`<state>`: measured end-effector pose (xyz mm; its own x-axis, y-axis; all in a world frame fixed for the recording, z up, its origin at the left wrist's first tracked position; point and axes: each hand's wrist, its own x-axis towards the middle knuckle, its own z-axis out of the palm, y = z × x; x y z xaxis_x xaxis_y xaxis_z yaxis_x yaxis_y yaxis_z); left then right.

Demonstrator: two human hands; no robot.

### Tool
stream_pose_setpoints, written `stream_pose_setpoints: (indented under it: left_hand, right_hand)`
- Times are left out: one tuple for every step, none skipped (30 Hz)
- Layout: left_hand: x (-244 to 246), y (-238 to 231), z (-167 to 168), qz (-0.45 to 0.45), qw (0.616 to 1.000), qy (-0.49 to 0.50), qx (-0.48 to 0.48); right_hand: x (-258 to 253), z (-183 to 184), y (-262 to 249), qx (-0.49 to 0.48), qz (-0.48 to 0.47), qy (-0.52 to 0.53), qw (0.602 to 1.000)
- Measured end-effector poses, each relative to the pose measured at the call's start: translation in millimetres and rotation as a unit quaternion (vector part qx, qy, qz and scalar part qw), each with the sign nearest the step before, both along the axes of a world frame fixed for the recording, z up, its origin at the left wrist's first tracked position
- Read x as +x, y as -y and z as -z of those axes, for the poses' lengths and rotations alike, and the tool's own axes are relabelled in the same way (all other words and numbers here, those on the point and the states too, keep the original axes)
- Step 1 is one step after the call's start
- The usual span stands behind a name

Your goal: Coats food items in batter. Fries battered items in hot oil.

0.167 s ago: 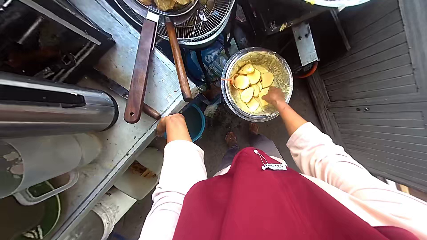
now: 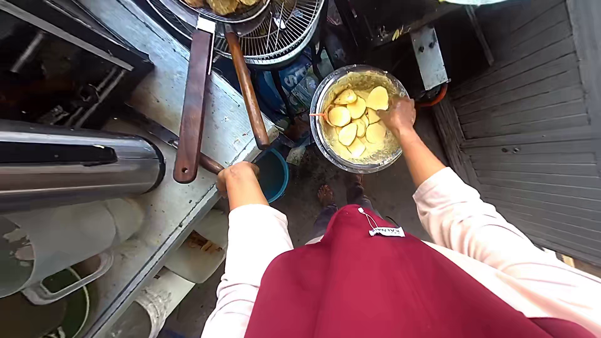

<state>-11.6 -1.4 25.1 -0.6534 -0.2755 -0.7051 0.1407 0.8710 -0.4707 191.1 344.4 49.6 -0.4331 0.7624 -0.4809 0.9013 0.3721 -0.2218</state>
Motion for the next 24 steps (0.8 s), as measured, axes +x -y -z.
stream_pose_setpoints:
  left_hand:
    - [-2, -2, -2, 0.001, 1.000, 0.004, 0.000]
    - [-2, -3, -2, -0.001, 1.000, 0.008, -0.006]
    - [-2, -3, -1, -0.005, 1.000, 0.009, -0.013]
    - [-3, -4, -1, 0.001, 1.000, 0.009, -0.019]
    - [-4, -4, -1, 0.011, 1.000, 0.014, -0.022]
    - [-4, -5, -3, 0.016, 0.999, 0.018, -0.025]
    - [-4, -6, -5, 0.017, 0.999, 0.022, -0.026]
    - [-5, -7, -7, 0.019, 0.999, 0.026, -0.028]
    - [-4, -8, -7, 0.023, 0.999, 0.031, -0.031]
    - [-3, -8, -8, 0.029, 0.998, 0.035, -0.034]
    - [-3, -8, -10, 0.035, 0.998, 0.039, -0.035]
    - [-3, -9, -12, 0.039, 0.998, 0.042, -0.035]
    - [-3, -9, -12, 0.042, 0.998, 0.043, -0.034]
    - [-4, -9, -11, 0.043, 0.998, 0.044, -0.033]
    - [-4, -8, -9, 0.046, 0.997, 0.048, -0.033]
    - [-4, -7, -8, 0.049, 0.997, 0.051, -0.035]
    - [-5, -6, -6, 0.050, 0.997, 0.052, -0.038]
    - [-6, -6, -4, 0.048, 0.997, 0.053, -0.040]
    - [-6, -6, -3, 0.047, 0.997, 0.052, -0.040]
    - [-5, -6, -3, 0.047, 0.997, 0.051, -0.041]
    - [-5, -6, -4, 0.050, 0.997, 0.052, -0.042]
    - [-5, -6, -6, 0.051, 0.996, 0.052, -0.042]
    - [-5, -7, -7, 0.051, 0.996, 0.053, -0.044]
    - [-5, -7, -7, 0.049, 0.996, 0.055, -0.045]
  right_hand:
    - [-7, 2, 8, -0.012, -0.010, 0.009, 1.000]
    - [-12, 6, 23, -0.052, 0.002, 0.030, 0.998]
    - [-15, 14, 40, -0.098, 0.028, 0.051, 0.993]
    - [-17, 27, 54, -0.134, 0.060, 0.058, 0.987]
    - [-18, 42, 65, -0.157, 0.097, 0.053, 0.981]
    - [-19, 55, 74, -0.167, 0.130, 0.041, 0.977]
    - [-21, 64, 81, -0.169, 0.157, 0.024, 0.973]
    - [-26, 69, 86, -0.169, 0.180, 0.011, 0.969]
    - [-30, 71, 89, -0.173, 0.204, -0.001, 0.964]
    - [-33, 76, 91, -0.178, 0.229, -0.016, 0.957]
    - [-35, 79, 92, -0.184, 0.247, -0.038, 0.951]
    - [-38, 78, 91, -0.194, 0.252, -0.053, 0.947]
    - [-40, 73, 87, -0.200, 0.237, -0.061, 0.949]
    - [-42, 66, 81, -0.199, 0.209, -0.060, 0.955]
    - [-42, 58, 72, -0.199, 0.183, -0.056, 0.961]
    - [-40, 47, 61, -0.193, 0.162, -0.057, 0.966]
    - [-37, 36, 48, -0.175, 0.144, -0.061, 0.972]
    - [-35, 24, 35, -0.144, 0.133, -0.061, 0.979]
    - [-32, 13, 23, -0.100, 0.127, -0.059, 0.985]
    - [-29, 6, 13, -0.051, 0.117, -0.048, 0.991]
    - [-25, 0, 7, -0.013, 0.102, -0.036, 0.994]
    - [-22, -1, 7, 0.005, 0.080, -0.025, 0.996]
    - [-18, 1, 13, 0.002, 0.046, -0.007, 0.999]
    - [-13, 9, 24, -0.022, 0.008, 0.025, 0.999]
